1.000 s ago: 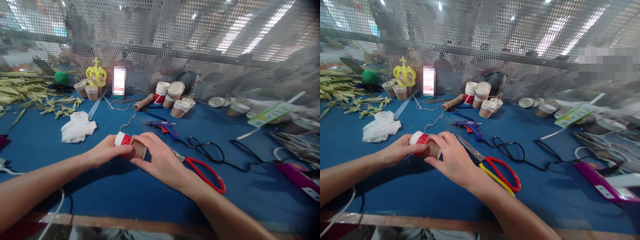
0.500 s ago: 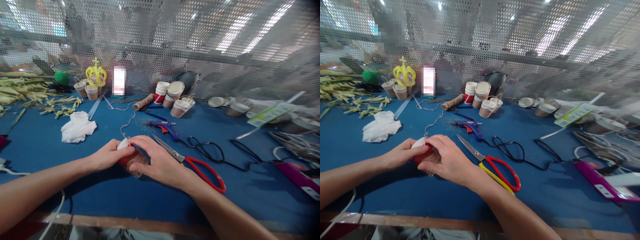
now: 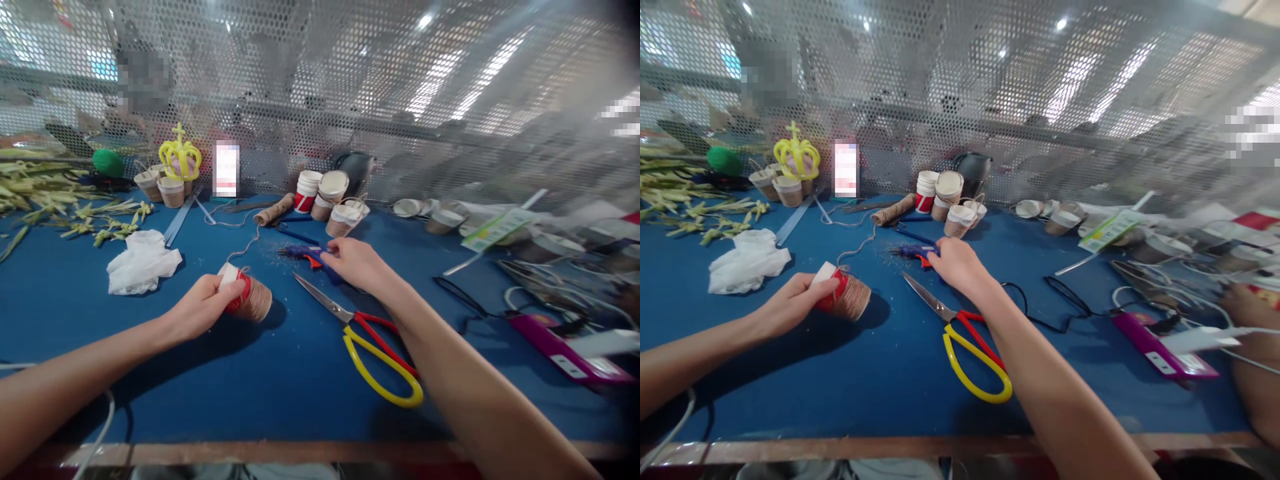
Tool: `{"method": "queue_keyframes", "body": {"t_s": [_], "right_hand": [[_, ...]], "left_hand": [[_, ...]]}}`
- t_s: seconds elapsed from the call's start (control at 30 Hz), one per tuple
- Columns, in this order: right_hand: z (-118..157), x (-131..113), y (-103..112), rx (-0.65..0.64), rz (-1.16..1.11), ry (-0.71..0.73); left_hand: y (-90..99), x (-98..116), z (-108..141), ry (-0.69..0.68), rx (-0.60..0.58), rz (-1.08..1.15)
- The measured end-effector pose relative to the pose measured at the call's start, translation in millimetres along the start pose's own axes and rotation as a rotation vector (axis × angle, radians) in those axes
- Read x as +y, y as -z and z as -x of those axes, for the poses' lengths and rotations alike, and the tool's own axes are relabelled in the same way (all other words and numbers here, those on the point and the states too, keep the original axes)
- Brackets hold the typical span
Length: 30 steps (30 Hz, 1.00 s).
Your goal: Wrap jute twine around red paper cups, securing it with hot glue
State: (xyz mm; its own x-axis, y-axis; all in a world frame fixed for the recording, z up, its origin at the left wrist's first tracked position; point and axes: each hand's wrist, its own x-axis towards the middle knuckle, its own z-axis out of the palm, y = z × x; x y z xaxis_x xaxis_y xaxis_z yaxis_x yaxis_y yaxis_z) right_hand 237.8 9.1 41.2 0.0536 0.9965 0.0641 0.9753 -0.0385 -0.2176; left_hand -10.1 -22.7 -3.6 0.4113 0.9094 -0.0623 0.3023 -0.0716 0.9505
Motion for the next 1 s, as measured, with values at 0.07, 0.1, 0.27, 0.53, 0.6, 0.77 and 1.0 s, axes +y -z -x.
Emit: {"method": "queue_keyframes", "body": {"t_s": [0.07, 0.1, 0.27, 0.53, 0.6, 0.77, 1.0], "right_hand": [[-11.9, 12.5, -10.6, -0.082, 0.004, -0.025], [-16.0, 16.7, -16.3, -0.107, -0.006, -0.038], [-23.4, 22.8, -33.9, -0.096, -0.129, -0.109], [13.4, 6.9, 1.5, -0.095, -0.597, -0.071], [29.1, 0.0, 11.5, -0.207, -0.872, -0.081], [60.2, -17.8, 10.9, -0.335, -0.88, 0.088], [83.0, -32.6, -4.7, -0.232, -0.668, 0.139]], "left_hand": [[-0.5, -1.3, -0.5, -0.012, -0.018, 0.004], [-0.6, -1.8, -0.5, -0.012, -0.028, 0.006], [0.2, -1.6, 0.2, 0.004, -0.057, 0.018], [2.9, -2.6, -2.9, 0.014, -0.03, -0.004], [3.1, -4.6, -4.0, 0.017, 0.005, -0.033], [3.3, -3.5, -6.2, 0.04, 0.024, -0.074], [3.5, 9.1, -6.9, 0.057, -0.073, 0.111]]}}
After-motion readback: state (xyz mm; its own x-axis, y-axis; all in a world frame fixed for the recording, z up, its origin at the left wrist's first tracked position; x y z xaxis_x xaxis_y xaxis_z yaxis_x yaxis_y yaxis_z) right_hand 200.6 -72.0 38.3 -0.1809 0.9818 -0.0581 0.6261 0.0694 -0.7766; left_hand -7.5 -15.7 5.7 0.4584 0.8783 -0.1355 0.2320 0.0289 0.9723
